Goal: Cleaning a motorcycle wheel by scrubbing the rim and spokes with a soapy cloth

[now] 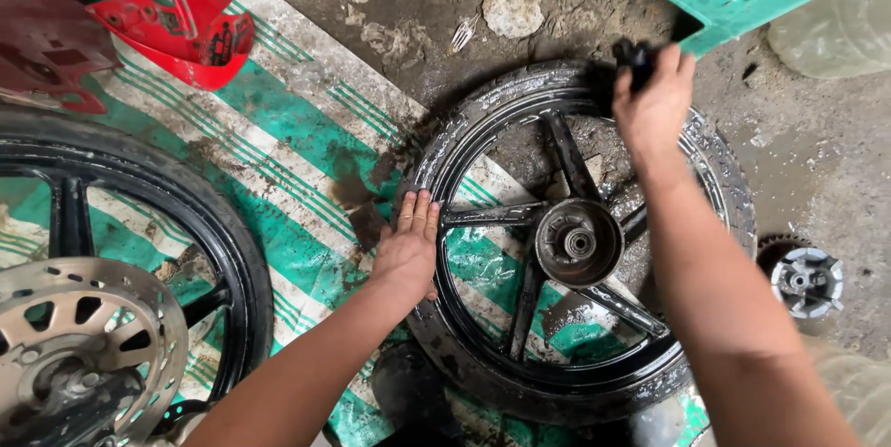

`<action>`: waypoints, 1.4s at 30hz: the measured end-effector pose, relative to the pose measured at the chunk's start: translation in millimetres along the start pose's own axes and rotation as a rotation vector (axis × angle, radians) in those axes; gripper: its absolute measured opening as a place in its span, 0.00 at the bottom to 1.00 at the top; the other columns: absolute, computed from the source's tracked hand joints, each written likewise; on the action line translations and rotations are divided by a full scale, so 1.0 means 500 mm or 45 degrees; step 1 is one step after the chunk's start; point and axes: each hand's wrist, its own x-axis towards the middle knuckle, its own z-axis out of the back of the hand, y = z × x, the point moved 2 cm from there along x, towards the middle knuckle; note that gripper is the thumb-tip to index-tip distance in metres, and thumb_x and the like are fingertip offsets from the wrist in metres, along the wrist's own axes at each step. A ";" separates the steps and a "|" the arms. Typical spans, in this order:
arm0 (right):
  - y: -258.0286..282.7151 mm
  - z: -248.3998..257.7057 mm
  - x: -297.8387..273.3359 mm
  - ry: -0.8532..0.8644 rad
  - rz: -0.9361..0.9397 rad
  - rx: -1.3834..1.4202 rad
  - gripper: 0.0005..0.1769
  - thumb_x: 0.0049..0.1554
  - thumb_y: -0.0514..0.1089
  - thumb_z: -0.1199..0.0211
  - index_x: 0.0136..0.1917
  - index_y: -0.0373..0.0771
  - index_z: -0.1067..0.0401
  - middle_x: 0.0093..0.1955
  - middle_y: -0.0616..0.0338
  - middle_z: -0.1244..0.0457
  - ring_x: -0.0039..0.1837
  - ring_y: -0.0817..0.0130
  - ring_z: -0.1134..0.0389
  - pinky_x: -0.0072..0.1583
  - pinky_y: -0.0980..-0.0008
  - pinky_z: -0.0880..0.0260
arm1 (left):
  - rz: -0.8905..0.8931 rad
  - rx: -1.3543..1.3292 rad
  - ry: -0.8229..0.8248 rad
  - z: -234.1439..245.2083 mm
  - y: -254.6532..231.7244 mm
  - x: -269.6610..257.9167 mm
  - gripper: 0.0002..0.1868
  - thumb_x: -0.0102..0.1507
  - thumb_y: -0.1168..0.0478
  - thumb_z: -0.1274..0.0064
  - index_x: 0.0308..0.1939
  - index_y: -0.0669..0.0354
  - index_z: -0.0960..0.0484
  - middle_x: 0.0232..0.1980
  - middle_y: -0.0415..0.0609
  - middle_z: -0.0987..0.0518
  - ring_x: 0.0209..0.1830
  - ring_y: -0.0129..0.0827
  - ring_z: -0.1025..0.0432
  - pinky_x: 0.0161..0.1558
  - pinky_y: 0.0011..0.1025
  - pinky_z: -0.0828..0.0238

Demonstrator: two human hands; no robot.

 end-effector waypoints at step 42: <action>0.301 -0.196 -0.205 0.142 0.664 0.269 0.23 0.46 0.44 0.24 0.56 0.50 0.20 0.56 0.57 0.32 0.63 0.51 0.29 0.64 0.54 0.25 | -0.041 -0.029 -0.046 -0.057 0.034 0.032 1.02 0.23 0.35 0.16 0.91 0.56 0.66 0.95 0.60 0.76 0.94 0.59 0.73 0.66 0.68 0.30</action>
